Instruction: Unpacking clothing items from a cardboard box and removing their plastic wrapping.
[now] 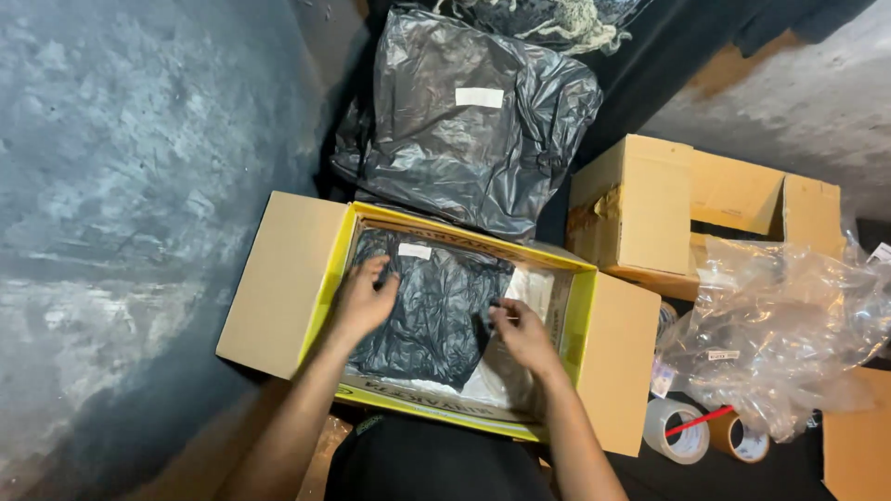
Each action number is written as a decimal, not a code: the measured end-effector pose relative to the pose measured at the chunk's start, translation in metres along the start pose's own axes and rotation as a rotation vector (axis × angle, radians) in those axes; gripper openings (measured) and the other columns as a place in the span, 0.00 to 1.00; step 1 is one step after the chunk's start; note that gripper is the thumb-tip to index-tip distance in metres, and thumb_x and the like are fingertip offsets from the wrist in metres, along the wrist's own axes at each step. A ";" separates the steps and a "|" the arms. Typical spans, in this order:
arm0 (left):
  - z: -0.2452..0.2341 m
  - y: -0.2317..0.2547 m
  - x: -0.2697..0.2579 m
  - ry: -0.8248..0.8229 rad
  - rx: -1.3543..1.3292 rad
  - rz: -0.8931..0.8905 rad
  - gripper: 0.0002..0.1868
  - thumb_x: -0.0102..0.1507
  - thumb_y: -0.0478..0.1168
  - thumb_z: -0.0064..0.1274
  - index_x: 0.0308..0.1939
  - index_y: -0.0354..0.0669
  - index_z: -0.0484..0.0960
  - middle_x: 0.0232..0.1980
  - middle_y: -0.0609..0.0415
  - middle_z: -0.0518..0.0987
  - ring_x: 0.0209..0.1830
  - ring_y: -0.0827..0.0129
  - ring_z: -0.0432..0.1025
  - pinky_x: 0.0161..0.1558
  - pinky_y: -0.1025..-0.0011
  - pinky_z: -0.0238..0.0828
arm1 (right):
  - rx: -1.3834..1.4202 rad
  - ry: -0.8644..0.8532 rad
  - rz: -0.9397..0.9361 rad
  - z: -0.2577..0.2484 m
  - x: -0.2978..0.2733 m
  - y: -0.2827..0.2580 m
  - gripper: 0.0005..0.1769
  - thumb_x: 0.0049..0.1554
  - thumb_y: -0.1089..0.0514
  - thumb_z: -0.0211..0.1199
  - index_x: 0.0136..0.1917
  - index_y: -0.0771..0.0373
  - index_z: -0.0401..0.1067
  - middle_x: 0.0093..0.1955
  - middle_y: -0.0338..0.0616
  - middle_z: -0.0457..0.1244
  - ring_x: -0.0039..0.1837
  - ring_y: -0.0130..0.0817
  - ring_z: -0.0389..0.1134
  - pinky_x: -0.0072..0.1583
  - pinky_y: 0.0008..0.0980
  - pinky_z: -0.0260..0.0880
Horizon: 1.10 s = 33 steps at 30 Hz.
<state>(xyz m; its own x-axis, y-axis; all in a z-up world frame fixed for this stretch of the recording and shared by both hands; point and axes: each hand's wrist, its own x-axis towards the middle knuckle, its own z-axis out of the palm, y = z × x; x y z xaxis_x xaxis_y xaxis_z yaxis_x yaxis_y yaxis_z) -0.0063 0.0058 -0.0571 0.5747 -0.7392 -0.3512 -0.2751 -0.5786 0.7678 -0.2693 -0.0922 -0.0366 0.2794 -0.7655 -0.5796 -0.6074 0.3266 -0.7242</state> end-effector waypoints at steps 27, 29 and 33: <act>0.043 -0.096 0.030 -0.218 -0.219 -0.428 0.36 0.53 0.56 0.68 0.57 0.36 0.80 0.47 0.41 0.84 0.49 0.52 0.79 0.43 0.59 0.77 | -0.276 0.140 0.071 0.038 0.021 0.048 0.23 0.57 0.38 0.67 0.59 0.51 0.76 0.75 0.44 0.49 0.75 0.59 0.52 0.72 0.61 0.55; 0.027 -0.061 0.016 -0.216 -0.054 -0.338 0.35 0.54 0.58 0.65 0.56 0.36 0.82 0.54 0.40 0.82 0.57 0.49 0.76 0.54 0.55 0.73 | -0.112 0.122 0.023 0.030 -0.008 0.010 0.21 0.58 0.46 0.65 0.60 0.58 0.74 0.64 0.52 0.59 0.66 0.53 0.61 0.65 0.55 0.61; -0.018 0.034 -0.034 -0.306 -0.102 -0.334 0.18 0.58 0.50 0.52 0.45 0.46 0.84 0.47 0.53 0.85 0.52 0.60 0.77 0.54 0.65 0.72 | 0.245 0.090 -0.069 0.022 -0.030 0.019 0.29 0.60 0.54 0.59 0.73 0.59 0.64 0.71 0.41 0.65 0.71 0.28 0.63 0.73 0.27 0.56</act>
<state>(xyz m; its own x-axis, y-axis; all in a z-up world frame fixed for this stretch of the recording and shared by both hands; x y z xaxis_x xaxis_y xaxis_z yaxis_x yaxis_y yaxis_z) -0.0214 0.0173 -0.0090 0.3608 -0.5946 -0.7185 -0.0278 -0.7769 0.6290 -0.2732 -0.0506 -0.0412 0.2405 -0.8332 -0.4979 -0.3879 0.3877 -0.8362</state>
